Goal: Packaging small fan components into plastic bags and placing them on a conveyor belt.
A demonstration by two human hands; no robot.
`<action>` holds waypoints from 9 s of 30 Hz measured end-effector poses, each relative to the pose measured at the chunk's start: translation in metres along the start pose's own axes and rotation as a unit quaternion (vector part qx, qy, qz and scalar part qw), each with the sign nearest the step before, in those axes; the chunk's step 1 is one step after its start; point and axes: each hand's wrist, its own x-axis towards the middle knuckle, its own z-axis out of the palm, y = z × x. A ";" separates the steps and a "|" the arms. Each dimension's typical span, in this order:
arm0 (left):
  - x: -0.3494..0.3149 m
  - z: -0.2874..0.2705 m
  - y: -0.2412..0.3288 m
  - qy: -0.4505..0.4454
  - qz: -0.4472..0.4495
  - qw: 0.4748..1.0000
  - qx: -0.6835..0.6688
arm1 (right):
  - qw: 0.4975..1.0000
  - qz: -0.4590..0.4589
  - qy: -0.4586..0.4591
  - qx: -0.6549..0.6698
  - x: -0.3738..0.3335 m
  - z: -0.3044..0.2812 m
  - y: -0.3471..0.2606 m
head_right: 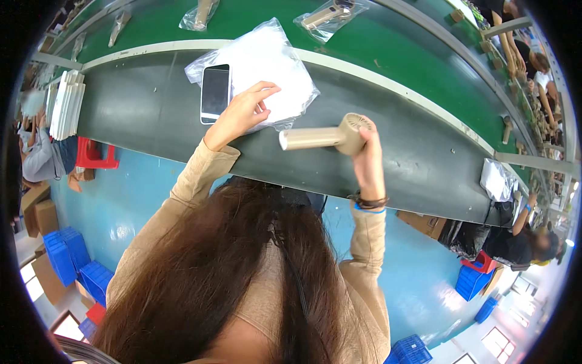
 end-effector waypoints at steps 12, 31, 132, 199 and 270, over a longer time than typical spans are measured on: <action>-0.001 -0.004 0.012 -0.023 -0.007 0.999 -0.024 | 0.833 -0.383 0.261 -0.302 -0.008 0.099 0.055; 0.030 -0.039 0.043 -0.018 0.011 0.984 -0.179 | 0.762 -0.478 0.035 -0.435 0.016 0.121 0.019; 0.001 0.023 0.002 0.069 -0.011 0.997 0.023 | 0.943 -0.224 0.031 -0.245 0.082 -0.028 0.034; -0.013 0.031 0.026 0.074 0.000 0.993 0.096 | 0.846 -0.387 0.163 -0.329 -0.041 0.062 0.030; 0.066 -0.036 -0.003 -0.049 -0.038 0.873 -0.484 | 0.865 -0.230 -0.376 -0.240 0.122 0.072 -0.034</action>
